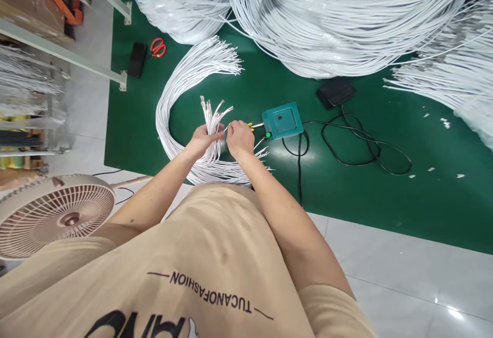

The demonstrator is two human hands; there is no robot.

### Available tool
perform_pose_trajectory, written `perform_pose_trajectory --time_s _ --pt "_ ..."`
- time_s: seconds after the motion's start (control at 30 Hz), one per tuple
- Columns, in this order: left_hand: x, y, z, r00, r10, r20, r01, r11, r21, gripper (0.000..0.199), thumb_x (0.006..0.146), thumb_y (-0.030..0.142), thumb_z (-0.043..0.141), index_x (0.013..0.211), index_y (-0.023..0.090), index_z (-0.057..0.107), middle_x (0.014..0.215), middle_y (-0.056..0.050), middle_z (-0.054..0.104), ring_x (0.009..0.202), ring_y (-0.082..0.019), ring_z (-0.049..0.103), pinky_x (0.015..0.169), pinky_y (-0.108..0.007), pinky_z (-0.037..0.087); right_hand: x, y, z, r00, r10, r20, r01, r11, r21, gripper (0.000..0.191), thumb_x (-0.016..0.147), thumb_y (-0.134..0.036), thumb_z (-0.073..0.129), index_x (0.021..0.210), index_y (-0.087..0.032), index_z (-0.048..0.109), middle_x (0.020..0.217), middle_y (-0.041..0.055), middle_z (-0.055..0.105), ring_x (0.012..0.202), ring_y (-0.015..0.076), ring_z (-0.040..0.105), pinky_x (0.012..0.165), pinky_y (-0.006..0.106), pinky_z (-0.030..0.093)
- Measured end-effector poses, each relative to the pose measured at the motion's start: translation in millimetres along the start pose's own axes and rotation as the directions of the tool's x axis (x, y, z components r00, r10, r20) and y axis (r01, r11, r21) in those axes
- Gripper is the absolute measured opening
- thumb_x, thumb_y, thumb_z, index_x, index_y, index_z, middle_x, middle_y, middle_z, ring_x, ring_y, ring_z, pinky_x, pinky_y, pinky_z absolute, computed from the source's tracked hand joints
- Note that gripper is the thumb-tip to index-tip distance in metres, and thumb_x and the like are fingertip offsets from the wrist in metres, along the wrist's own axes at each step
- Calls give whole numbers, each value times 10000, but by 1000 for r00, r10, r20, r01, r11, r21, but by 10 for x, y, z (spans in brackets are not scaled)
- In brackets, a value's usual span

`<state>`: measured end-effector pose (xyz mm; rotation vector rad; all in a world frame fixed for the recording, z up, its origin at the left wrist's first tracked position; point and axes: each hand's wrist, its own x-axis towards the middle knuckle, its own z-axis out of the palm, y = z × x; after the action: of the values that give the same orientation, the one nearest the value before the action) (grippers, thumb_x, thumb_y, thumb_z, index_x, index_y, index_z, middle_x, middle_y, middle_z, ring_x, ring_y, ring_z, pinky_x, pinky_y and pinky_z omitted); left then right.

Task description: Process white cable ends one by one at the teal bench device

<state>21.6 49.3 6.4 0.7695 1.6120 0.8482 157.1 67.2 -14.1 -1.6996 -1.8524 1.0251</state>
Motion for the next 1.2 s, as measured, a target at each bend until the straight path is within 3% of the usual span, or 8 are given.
perform_pose_trajectory --time_s 0.13,0.3,0.37,0.5,0.6,0.83,1.0,1.2 --pt "69 25 16 986 -75 146 80 997 -23 480 610 153 687 1087 127 644 676 35 584 579 -82 533 652 -248 408 -5 109 -53 944 -303 131 329 892 -311 313 944 -190 324 928 -135 632 964 146 633 940 261 520 820 364 349" --pt "207 24 23 940 -177 292 186 983 -5 456 616 122 671 1072 126 673 700 13 594 590 -90 550 633 -247 401 77 333 -94 848 -421 322 522 770 -368 319 943 -190 331 1000 -118 637 1001 160 619 972 274 488 839 388 324" --pt "256 16 28 924 -202 326 215 977 -2 461 619 115 677 1079 128 675 729 1 608 605 -97 570 627 -247 405 127 403 -150 842 -418 342 529 765 -368 340 951 -215 325 1019 -126 646 1001 155 628 979 279 483 838 398 320" --pt "335 -15 41 914 -220 341 236 972 -5 505 624 102 691 1127 140 659 749 -3 622 625 -108 597 614 -244 410 257 524 -292 889 -370 269 452 801 -394 333 924 -175 356 1076 -133 650 1023 147 657 1016 290 481 929 441 288" --pt "381 -64 75 911 -233 339 245 969 7 531 624 100 716 1148 142 644 750 -6 627 645 -120 615 615 -245 413 363 596 -346 894 -332 301 435 807 -400 327 871 -97 381 994 -131 682 937 145 686 990 286 503 990 466 250" --pt "434 -117 238 930 -305 207 303 952 40 544 622 55 725 1153 106 616 716 5 607 643 -143 658 655 -263 442 486 658 -316 883 -334 330 427 863 -271 216 831 -155 506 907 -159 708 854 121 697 991 282 507 1043 479 222" --pt "447 -104 320 931 -347 116 340 937 76 479 620 8 700 1087 74 618 644 11 601 610 -152 650 648 -271 440 506 697 -290 880 -342 330 444 838 -316 241 851 -157 478 875 -160 718 755 120 664 996 293 475 1011 491 258" --pt "459 -170 373 926 -368 81 360 928 98 351 614 -13 684 945 86 624 613 13 593 591 -156 649 587 -250 397 524 710 -271 898 -301 322 398 869 -296 239 869 -179 479 864 -153 716 754 132 636 993 300 467 968 509 280"
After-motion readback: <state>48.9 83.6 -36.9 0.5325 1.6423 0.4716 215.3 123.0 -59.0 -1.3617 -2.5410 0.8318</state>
